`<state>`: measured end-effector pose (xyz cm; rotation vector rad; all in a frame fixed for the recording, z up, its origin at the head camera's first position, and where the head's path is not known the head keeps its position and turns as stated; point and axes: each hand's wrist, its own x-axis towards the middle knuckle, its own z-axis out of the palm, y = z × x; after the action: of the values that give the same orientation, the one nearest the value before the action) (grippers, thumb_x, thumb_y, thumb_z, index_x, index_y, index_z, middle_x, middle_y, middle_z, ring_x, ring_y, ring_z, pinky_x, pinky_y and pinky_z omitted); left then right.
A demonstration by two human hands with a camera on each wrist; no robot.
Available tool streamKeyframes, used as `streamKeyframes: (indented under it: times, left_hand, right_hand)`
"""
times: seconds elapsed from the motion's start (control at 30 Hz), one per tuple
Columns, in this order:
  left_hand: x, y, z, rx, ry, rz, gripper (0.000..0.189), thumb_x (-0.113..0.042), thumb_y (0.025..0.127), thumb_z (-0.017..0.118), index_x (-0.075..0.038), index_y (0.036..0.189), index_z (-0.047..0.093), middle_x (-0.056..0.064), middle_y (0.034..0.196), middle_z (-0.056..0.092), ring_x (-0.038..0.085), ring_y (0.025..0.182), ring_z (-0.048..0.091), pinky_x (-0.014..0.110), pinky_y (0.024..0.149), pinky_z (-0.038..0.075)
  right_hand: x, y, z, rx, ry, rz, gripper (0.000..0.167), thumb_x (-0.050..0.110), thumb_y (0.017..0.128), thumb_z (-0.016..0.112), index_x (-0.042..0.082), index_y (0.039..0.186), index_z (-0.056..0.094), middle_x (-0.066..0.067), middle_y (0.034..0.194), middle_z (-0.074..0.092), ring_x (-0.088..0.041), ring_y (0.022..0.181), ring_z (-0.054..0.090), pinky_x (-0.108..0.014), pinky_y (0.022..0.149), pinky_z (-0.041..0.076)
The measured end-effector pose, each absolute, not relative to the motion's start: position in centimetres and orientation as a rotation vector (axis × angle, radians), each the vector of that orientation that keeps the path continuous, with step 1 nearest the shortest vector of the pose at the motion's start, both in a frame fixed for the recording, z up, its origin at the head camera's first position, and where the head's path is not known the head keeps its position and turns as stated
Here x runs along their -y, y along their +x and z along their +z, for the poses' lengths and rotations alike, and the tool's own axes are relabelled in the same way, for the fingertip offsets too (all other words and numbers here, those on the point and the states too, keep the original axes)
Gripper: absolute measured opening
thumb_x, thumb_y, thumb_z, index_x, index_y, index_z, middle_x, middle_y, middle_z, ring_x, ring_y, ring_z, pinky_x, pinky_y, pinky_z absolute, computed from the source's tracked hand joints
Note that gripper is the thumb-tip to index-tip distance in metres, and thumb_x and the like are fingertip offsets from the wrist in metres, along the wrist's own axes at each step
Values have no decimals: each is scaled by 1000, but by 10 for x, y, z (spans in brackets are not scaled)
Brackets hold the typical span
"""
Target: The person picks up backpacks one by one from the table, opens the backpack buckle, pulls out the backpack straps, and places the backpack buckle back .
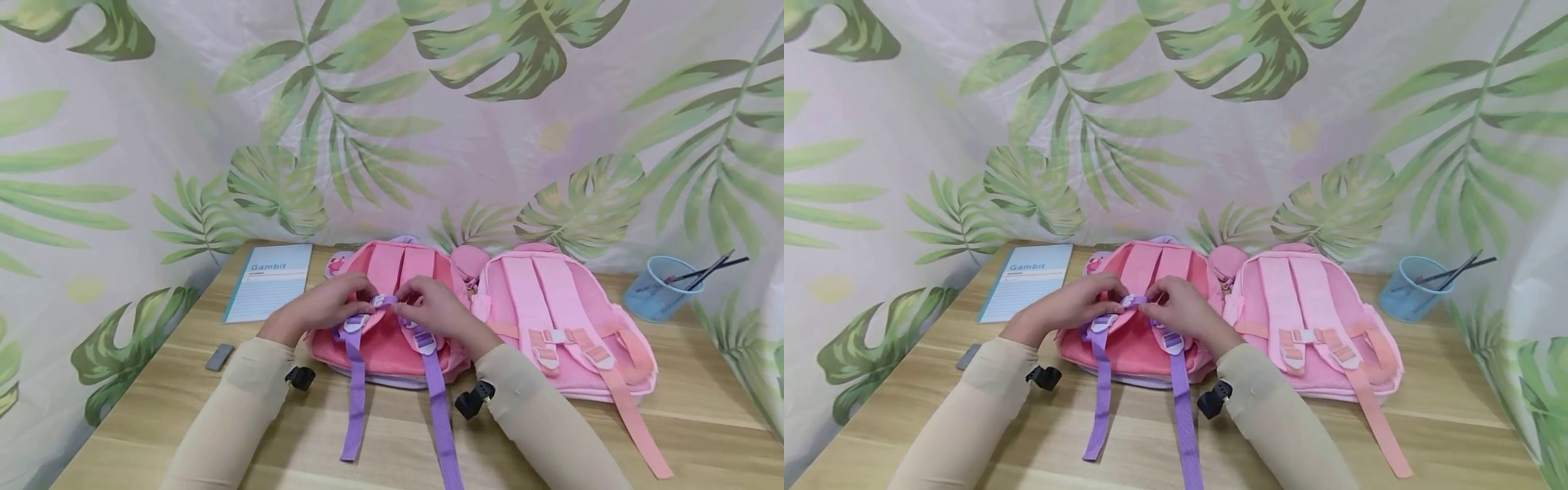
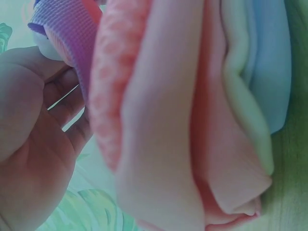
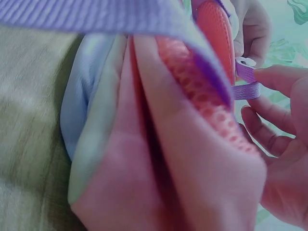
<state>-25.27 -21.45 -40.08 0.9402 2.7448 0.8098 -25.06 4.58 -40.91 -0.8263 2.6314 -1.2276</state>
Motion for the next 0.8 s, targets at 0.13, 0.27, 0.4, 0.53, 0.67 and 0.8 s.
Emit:
streamKeyframes:
  times: [0.13, 0.27, 0.4, 0.53, 0.67, 0.8]
  left_hand:
    - [215, -252, -401, -2739, 953, 824, 15, -18, 105, 72, -13, 119, 72, -1, 110, 71, 14, 100, 63, 37, 95, 55]
    - [215, -253, -401, -2739, 983, 868, 15, -17, 104, 73, -12, 118, 71, 0, 107, 71, 14, 98, 62, 37, 93, 55]
    - [215, -253, -400, -2748, 970, 891, 16, -16, 104, 73, -10, 119, 71, 1, 107, 71, 16, 98, 62, 37, 93, 55]
    - [215, -253, -400, -2748, 940, 884, 18, -17, 104, 73, -11, 120, 71, 2, 108, 71, 17, 98, 62, 37, 93, 55]
    - [215, -252, -400, -2755, 940, 881, 18, -17, 104, 73, -11, 120, 71, 2, 107, 71, 17, 97, 62, 37, 92, 55]
    - [216, -251, -400, -2765, 948, 877, 16, -16, 104, 73, -11, 119, 72, 1, 107, 71, 17, 97, 62, 37, 92, 55]
  right_hand:
    - [-43, -250, -406, -2581, -757, -1284, 19, 28, 99, 78, 11, 107, 76, -3, 105, 75, -18, 100, 67, -33, 89, 56]
    - [-42, -252, -403, -2449, -661, -1450, 21, 28, 99, 78, 9, 105, 74, -3, 98, 72, -17, 93, 65, -30, 82, 55]
    - [-42, -253, -399, -2340, -541, -1603, 19, 23, 99, 77, 5, 104, 73, -2, 88, 66, -16, 83, 61, -30, 76, 54]
    - [-43, -256, -398, -2359, -459, -1599, 19, 20, 99, 76, 2, 103, 76, -3, 81, 65, -15, 76, 55, -29, 70, 48]
    - [-43, -258, -398, -2399, -383, -1515, 22, 23, 98, 78, 3, 105, 81, -3, 83, 67, -12, 73, 51, -26, 65, 42]
    - [-39, -258, -399, -2316, -321, -1520, 23, 25, 99, 78, 6, 111, 82, 1, 73, 61, -11, 63, 51, -24, 59, 41]
